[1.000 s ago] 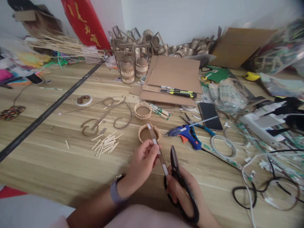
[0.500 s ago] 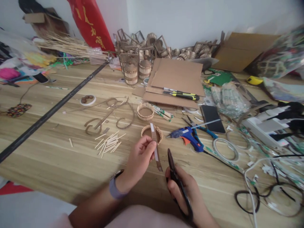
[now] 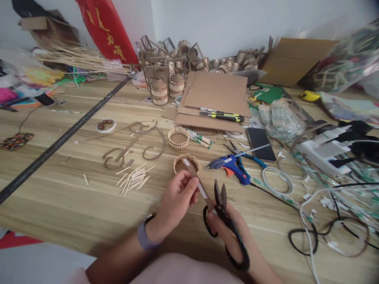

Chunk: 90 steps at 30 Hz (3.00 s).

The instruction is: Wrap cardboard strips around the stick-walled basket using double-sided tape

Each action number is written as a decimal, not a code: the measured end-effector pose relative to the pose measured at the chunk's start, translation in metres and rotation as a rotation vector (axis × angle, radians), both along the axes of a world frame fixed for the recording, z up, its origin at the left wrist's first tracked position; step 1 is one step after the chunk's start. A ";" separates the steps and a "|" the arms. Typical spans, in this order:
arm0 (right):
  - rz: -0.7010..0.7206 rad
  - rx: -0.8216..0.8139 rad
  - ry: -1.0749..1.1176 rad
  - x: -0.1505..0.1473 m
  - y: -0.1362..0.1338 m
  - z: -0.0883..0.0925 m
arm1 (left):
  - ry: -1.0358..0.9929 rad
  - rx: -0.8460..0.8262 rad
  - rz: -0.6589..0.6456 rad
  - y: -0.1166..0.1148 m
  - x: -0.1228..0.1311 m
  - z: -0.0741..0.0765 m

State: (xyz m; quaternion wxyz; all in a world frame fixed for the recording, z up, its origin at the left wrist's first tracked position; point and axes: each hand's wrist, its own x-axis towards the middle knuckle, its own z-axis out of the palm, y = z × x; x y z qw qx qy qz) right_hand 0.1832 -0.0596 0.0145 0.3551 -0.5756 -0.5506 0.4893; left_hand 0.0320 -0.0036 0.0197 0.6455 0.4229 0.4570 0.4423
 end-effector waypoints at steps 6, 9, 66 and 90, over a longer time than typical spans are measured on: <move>-0.024 -0.075 0.079 -0.002 0.001 0.003 | -0.019 -0.056 -0.176 -0.005 0.002 0.002; -0.025 -0.063 0.055 -0.001 0.001 0.000 | -0.026 -0.049 -0.209 -0.007 0.003 0.002; 0.251 -0.025 -0.145 0.017 -0.005 -0.020 | -0.032 -0.017 0.100 0.007 -0.006 0.008; 0.140 0.047 -0.167 0.013 -0.008 -0.026 | -0.074 -0.114 0.064 0.005 -0.002 0.010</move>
